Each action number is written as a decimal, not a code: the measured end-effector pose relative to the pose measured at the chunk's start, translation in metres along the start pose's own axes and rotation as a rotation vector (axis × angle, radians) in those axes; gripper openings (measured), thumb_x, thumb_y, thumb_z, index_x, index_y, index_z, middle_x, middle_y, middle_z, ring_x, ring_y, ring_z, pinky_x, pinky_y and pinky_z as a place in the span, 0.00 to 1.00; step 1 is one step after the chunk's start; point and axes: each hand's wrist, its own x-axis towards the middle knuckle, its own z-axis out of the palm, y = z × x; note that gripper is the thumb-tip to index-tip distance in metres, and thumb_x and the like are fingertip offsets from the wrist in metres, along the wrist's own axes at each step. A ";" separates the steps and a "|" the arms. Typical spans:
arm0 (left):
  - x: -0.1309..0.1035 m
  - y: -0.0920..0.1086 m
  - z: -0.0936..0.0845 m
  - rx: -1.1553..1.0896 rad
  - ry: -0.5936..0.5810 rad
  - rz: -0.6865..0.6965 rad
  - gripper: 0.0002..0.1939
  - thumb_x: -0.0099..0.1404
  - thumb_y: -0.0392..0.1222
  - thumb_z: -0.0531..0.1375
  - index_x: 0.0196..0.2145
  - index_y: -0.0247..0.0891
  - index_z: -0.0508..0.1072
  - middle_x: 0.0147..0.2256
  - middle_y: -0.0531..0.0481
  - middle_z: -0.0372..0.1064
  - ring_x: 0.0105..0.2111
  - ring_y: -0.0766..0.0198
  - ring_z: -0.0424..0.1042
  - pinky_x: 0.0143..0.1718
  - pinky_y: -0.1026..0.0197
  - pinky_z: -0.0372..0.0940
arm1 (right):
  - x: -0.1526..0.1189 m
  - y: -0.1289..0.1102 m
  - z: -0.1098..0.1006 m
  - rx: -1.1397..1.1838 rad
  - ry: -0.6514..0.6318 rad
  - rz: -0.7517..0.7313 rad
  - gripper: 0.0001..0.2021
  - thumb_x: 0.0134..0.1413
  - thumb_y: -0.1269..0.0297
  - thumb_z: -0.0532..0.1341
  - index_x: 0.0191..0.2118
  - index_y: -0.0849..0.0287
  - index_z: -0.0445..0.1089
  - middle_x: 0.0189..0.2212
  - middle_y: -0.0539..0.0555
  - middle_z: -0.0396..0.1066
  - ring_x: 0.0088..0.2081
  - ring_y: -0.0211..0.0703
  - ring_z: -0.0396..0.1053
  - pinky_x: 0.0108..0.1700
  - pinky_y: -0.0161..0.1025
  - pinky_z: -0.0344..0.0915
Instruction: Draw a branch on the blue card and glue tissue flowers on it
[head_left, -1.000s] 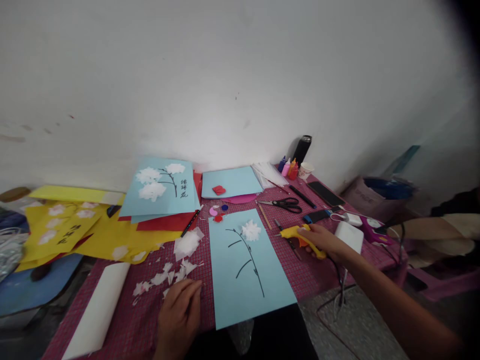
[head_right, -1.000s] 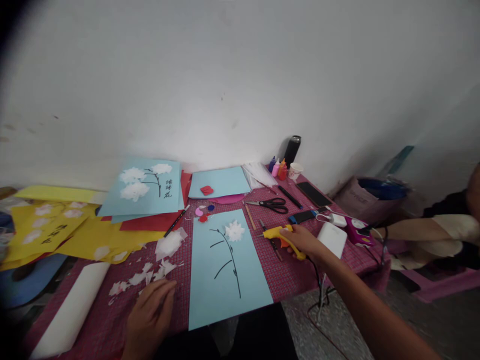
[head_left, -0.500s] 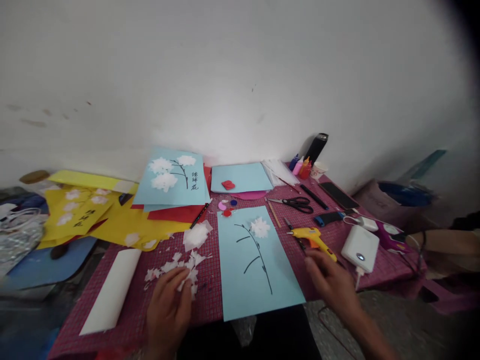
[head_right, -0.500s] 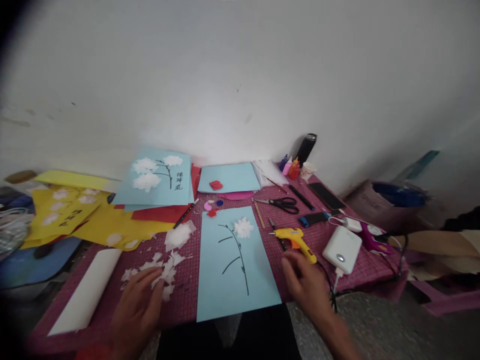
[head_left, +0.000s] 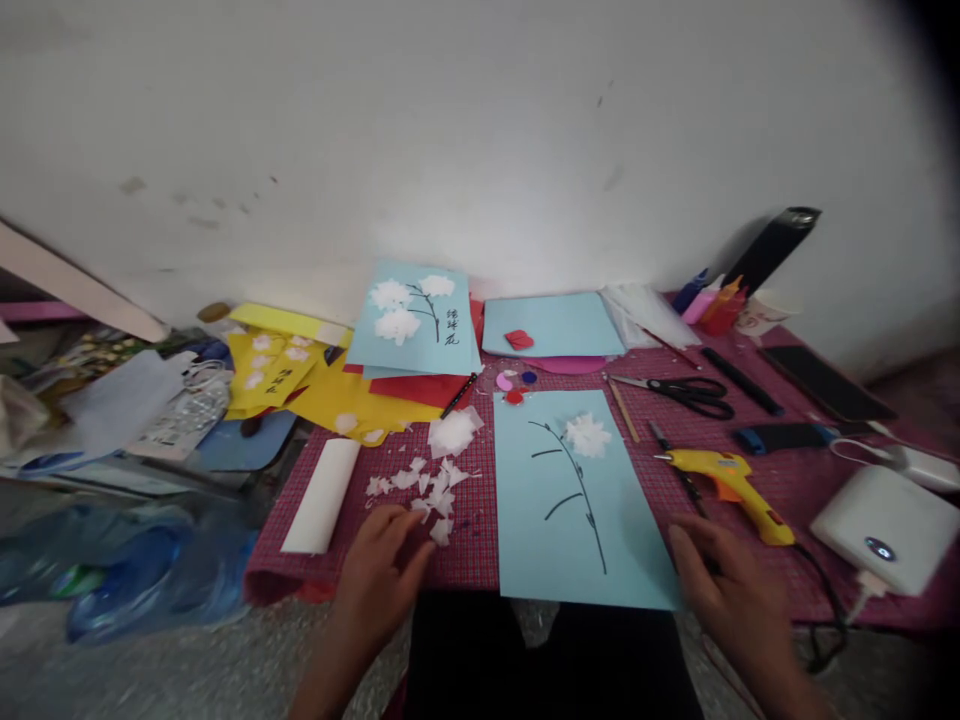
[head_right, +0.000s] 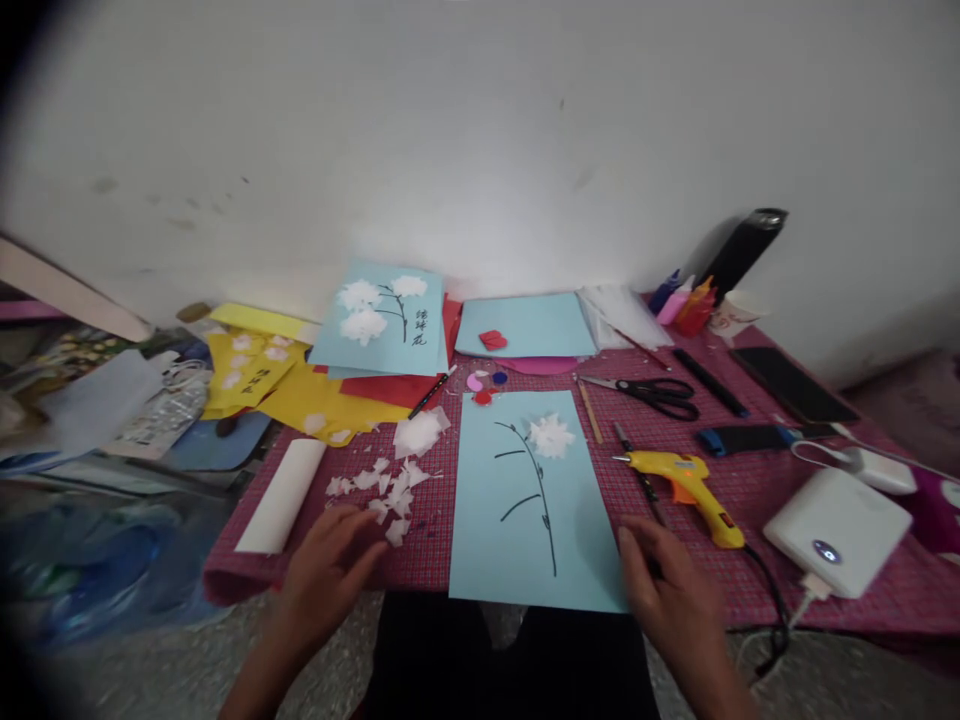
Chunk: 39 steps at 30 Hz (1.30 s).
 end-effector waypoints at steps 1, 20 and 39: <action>-0.002 0.005 0.002 -0.002 -0.029 -0.004 0.16 0.64 0.42 0.63 0.50 0.42 0.73 0.45 0.45 0.71 0.45 0.54 0.73 0.47 0.51 0.72 | 0.000 0.002 0.002 -0.011 0.020 -0.014 0.19 0.60 0.49 0.57 0.44 0.59 0.73 0.39 0.60 0.78 0.38 0.55 0.77 0.41 0.47 0.71; -0.004 0.015 0.021 -0.036 -0.117 -0.051 0.07 0.70 0.40 0.56 0.34 0.39 0.72 0.33 0.48 0.70 0.36 0.58 0.71 0.40 0.56 0.66 | -0.002 0.005 0.005 0.010 0.071 -0.113 0.17 0.61 0.51 0.58 0.42 0.59 0.74 0.35 0.57 0.78 0.34 0.50 0.76 0.38 0.42 0.71; 0.014 0.029 0.032 -0.186 0.114 0.101 0.04 0.68 0.41 0.61 0.39 0.42 0.76 0.37 0.49 0.74 0.39 0.61 0.74 0.45 0.61 0.68 | 0.007 0.016 -0.039 0.031 0.115 0.009 0.16 0.60 0.51 0.60 0.44 0.57 0.75 0.36 0.56 0.79 0.34 0.48 0.76 0.38 0.41 0.71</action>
